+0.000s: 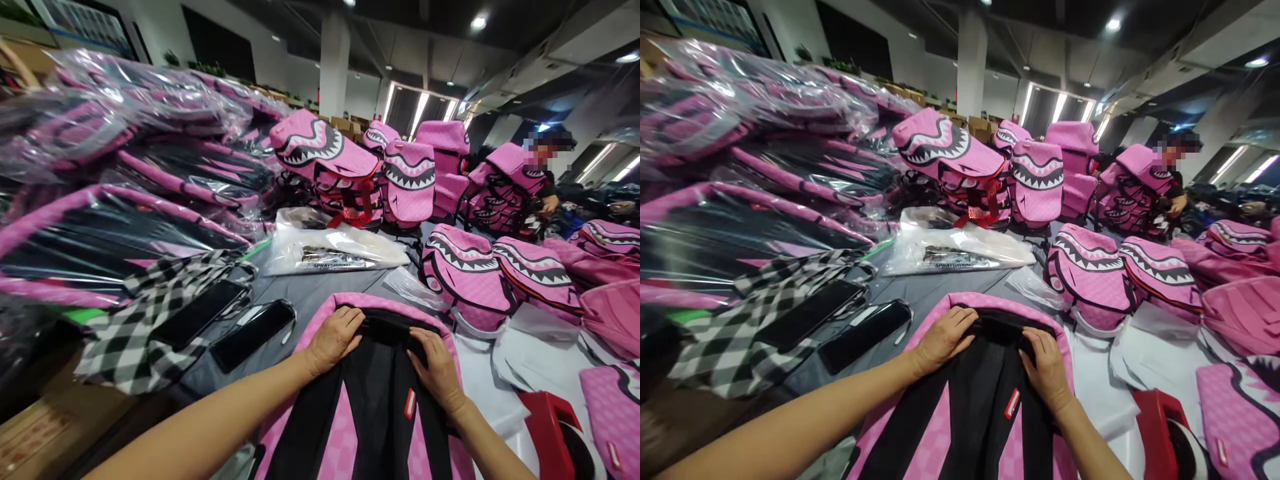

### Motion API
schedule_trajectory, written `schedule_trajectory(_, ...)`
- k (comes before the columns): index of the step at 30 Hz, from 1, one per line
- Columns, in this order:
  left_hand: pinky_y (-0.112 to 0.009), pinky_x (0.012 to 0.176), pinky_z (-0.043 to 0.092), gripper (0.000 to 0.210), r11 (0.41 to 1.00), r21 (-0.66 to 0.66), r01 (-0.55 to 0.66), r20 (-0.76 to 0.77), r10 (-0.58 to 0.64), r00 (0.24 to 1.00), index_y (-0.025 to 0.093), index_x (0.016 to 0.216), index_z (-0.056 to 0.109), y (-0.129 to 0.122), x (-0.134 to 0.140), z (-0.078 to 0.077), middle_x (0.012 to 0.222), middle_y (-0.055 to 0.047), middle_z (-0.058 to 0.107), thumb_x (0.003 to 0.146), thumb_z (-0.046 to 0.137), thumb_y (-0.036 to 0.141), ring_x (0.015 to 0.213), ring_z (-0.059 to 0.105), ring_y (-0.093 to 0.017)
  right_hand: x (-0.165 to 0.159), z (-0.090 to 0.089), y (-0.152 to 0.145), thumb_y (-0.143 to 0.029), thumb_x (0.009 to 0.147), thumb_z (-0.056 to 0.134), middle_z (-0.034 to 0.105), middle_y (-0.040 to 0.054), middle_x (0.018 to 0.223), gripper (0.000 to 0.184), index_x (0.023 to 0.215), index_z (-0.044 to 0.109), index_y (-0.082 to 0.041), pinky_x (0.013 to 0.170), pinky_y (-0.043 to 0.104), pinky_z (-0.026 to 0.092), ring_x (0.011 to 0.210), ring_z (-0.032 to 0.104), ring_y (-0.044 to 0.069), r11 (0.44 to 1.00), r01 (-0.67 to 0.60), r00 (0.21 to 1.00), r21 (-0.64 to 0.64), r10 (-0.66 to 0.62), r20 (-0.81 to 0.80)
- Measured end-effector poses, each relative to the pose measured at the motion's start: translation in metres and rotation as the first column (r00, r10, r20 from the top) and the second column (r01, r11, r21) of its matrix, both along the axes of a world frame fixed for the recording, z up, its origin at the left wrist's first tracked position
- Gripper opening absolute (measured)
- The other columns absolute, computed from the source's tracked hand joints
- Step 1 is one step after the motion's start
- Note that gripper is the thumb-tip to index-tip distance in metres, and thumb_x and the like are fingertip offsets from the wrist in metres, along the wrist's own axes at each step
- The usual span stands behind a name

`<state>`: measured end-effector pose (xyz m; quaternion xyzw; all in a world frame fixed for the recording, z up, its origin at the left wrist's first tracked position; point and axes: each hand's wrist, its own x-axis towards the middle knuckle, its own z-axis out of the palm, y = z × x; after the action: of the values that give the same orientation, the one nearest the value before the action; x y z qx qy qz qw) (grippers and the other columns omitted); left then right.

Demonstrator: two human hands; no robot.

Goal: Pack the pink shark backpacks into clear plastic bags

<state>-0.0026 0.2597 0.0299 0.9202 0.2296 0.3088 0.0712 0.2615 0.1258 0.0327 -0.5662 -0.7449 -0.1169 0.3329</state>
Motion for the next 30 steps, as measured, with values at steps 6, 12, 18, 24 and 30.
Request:
schedule_trajectory(6,-0.045,0.097,0.051,0.022,0.951,-0.295,-0.094,-0.309,-0.002,0.951,0.015,0.101,0.065,0.057,0.045,0.018,0.110,-0.014,0.071,0.084,0.072,0.028,0.109,0.065,-0.033,0.027,-0.010,0.065,-0.032,0.094,0.060,0.073,0.0097,0.118,0.028,0.119,0.065,-0.022,0.096,0.045,0.056,0.110,0.069,0.028,0.919,0.130,0.987,-0.373,-0.154,-0.036)
schedule_trajectory(12,-0.041,0.100,0.050,0.072,0.919,-0.333,-0.211,-0.341,0.091,0.936,0.011,0.142,0.048,0.087,0.082,0.033,0.146,-0.023,0.053,0.085,0.069,0.050,0.124,0.062,-0.034,0.043,0.001,0.132,-0.034,0.089,0.069,0.076,0.0036,0.105,0.023,0.109,0.063,-0.025,0.081,0.035,0.055,0.097,0.072,0.023,0.865,0.284,0.949,-0.413,-0.316,-0.009)
schedule_trajectory(18,-0.048,0.116,0.033,0.086,0.910,-0.261,-0.321,-0.325,0.230,0.917,0.007,0.149,0.040,0.062,0.092,0.013,0.150,-0.024,0.050,0.081,0.068,0.051,0.141,0.044,-0.039,0.020,-0.001,0.142,-0.044,0.090,0.069,0.071,0.0065,0.086,0.024,0.088,0.059,-0.022,0.073,0.034,0.049,0.085,0.068,0.026,0.807,0.452,0.886,-0.381,-0.456,0.086)
schedule_trajectory(24,-0.055,0.114,0.035,0.065,0.861,-0.249,-0.443,-0.256,0.382,0.888,0.011,0.148,0.044,0.075,0.099,0.008,0.148,-0.021,0.053,0.092,0.057,0.042,0.136,0.048,-0.038,0.030,0.036,0.127,-0.025,0.089,0.069,0.068,0.0091,0.119,0.018,0.106,0.063,-0.024,0.094,0.036,0.044,0.115,0.060,0.026,0.801,0.473,0.881,-0.366,-0.422,0.214)
schedule_trajectory(30,-0.053,0.115,0.036,0.056,0.845,-0.236,-0.480,-0.179,0.447,0.876,0.015,0.146,0.047,0.088,0.088,-0.017,0.147,-0.017,0.056,0.101,0.042,0.047,0.135,0.050,-0.033,0.074,0.044,0.155,-0.024,0.069,0.087,0.071,0.0027,0.097,0.037,0.098,0.064,-0.024,0.069,0.026,0.041,0.092,0.067,0.022,0.666,0.534,0.840,-0.520,-0.487,0.239)
